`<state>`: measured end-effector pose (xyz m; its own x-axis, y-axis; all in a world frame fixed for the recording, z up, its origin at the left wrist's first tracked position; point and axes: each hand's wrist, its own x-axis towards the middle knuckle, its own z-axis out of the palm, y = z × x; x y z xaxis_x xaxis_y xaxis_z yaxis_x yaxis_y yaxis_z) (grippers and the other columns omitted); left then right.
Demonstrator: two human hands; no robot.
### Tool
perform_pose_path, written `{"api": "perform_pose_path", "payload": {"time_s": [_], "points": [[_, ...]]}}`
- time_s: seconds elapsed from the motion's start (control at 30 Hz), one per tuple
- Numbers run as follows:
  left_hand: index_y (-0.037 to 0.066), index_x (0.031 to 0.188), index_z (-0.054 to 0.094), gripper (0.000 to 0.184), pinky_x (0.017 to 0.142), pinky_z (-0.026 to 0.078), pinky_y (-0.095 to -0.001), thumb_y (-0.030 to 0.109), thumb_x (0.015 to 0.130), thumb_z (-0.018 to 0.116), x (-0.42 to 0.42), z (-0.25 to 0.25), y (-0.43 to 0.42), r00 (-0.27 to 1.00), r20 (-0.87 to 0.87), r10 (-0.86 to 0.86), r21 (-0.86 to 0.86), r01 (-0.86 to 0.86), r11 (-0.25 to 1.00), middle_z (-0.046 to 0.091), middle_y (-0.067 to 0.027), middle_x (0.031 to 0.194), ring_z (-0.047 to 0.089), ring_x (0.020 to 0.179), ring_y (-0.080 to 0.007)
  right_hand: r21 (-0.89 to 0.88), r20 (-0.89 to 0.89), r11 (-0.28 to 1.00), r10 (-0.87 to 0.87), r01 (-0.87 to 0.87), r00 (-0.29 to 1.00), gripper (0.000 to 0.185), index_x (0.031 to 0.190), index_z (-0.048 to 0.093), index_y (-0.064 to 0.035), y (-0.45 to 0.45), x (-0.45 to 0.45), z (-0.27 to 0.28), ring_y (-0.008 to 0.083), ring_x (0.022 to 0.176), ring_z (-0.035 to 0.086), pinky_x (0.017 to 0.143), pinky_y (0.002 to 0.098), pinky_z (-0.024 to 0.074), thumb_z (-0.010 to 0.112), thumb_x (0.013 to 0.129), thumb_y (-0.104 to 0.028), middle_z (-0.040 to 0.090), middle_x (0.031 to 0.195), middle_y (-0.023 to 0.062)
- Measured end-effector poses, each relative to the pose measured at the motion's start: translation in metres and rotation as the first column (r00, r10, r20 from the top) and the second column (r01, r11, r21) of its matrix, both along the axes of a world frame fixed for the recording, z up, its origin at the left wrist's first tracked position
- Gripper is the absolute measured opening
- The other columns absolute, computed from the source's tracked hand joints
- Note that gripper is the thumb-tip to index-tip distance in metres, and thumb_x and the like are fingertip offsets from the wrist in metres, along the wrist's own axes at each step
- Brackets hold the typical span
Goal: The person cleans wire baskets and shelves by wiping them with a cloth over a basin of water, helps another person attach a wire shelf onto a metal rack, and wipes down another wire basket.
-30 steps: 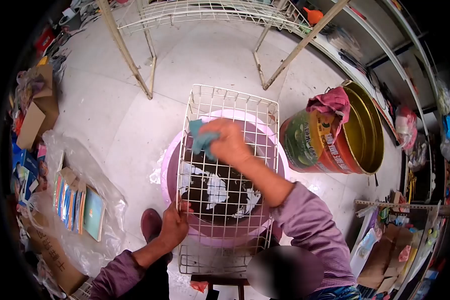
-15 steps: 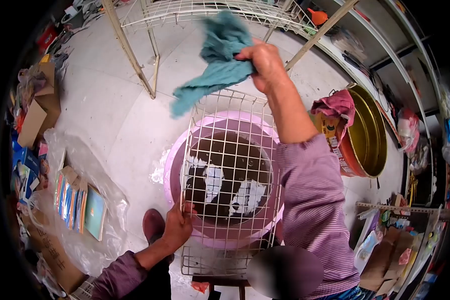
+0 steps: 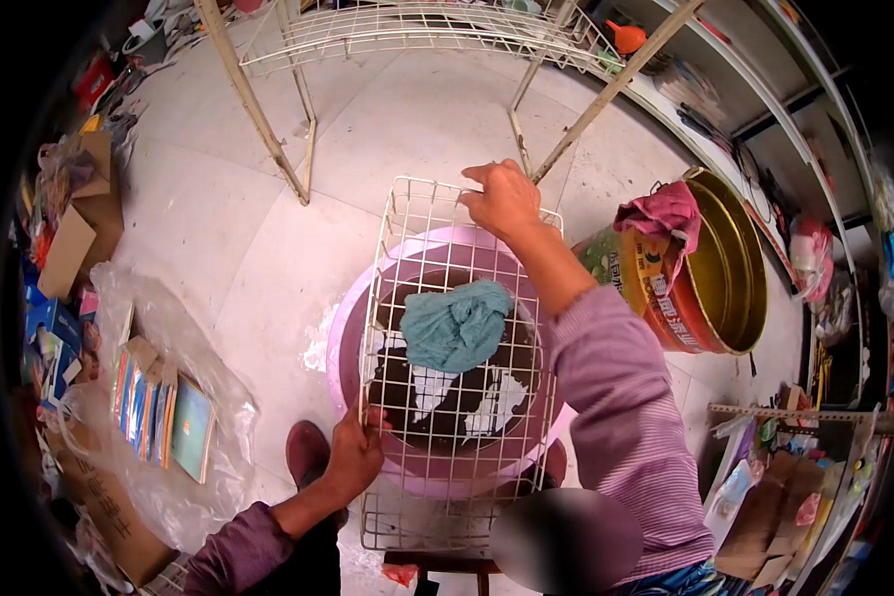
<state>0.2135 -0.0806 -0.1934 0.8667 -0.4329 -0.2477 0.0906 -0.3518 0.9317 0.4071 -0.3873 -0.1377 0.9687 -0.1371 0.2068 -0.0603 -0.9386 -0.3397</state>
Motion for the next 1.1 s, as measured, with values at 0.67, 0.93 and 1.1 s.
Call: {"api": "perform_pose_path", "payload": {"time_s": [0.67,0.93,1.1], "points": [[-0.008,0.133,0.030,0.063,0.068,0.051,-0.0363,-0.015,0.073,0.044,-0.002,-0.002,0.002,0.998,0.058,-0.001,0.021,0.000,1.000,0.059,-0.0185,0.090,0.061,0.077,-0.0299,0.638,-0.212,0.760,0.021,0.122,0.977,0.009,0.078,0.069,0.0014,0.014,0.050,-0.021,0.0090,0.060,0.052,0.056,0.0239,0.0425,0.067,0.071,-0.003,0.062,0.067,0.0022],[-0.009,0.134,0.028,0.066,0.069,0.051,-0.0385,-0.013,0.071,0.046,-0.004,-0.010,0.004,0.995,0.096,-0.016,0.031,0.013,0.999,0.059,-0.0183,0.092,0.061,0.078,-0.0308,0.827,0.171,0.562,-0.280,0.017,0.945,0.020,0.069,0.066,0.0016,0.007,0.041,0.023,0.0109,0.054,0.055,0.053,0.0267,0.0453,0.070,0.075,-0.018,0.062,0.060,0.0059],[-0.010,0.135,0.027,0.068,0.070,0.050,-0.0386,-0.013,0.070,0.046,-0.003,-0.012,0.003,0.997,0.074,-0.013,0.018,0.012,1.000,0.059,-0.0190,0.093,0.060,0.080,-0.0308,0.468,0.067,0.883,0.008,-0.038,0.998,0.043,0.101,0.064,-0.0017,0.001,0.000,0.039,0.0159,0.060,0.058,0.059,0.0316,0.0479,0.070,0.077,-0.037,0.063,0.068,0.0086]]}}
